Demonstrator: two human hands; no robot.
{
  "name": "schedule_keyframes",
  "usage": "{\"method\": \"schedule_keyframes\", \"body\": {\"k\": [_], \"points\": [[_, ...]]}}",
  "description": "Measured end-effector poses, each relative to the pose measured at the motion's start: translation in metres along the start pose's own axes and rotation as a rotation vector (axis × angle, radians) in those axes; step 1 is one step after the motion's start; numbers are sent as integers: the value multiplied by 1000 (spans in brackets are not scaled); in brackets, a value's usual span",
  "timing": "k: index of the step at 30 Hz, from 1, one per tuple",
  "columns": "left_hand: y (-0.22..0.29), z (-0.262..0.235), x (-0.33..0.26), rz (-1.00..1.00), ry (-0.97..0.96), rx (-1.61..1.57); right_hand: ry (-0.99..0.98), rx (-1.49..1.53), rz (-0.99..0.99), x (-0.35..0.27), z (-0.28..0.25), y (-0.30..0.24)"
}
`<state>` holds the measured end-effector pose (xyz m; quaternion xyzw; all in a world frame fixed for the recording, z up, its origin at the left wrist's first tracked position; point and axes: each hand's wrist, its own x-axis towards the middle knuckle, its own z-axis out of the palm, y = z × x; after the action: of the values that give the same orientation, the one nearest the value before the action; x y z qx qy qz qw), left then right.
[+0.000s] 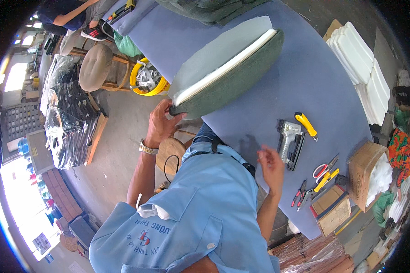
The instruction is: The person uses a staple gun to attach fabric to a cushion, then trims excess fabric with a utility knife. They fold and stack the finished cushions on a nearby pallet.
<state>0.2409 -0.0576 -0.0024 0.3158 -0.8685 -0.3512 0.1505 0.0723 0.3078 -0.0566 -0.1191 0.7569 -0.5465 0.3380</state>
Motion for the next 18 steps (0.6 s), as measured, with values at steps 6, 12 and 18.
{"method": "schedule_keyframes", "body": {"k": [6, 12, 18], "points": [[-19, 10, -13, -34, 15, -160, -340, 396, -818, 9, -15, -198], [-16, 16, -19, -130, 6, -239, -552, 570, -1207, -25, 10, -308], [-13, 20, -35, -319, -48, -417, -706, 701, -1177, -36, 20, -313]]}}
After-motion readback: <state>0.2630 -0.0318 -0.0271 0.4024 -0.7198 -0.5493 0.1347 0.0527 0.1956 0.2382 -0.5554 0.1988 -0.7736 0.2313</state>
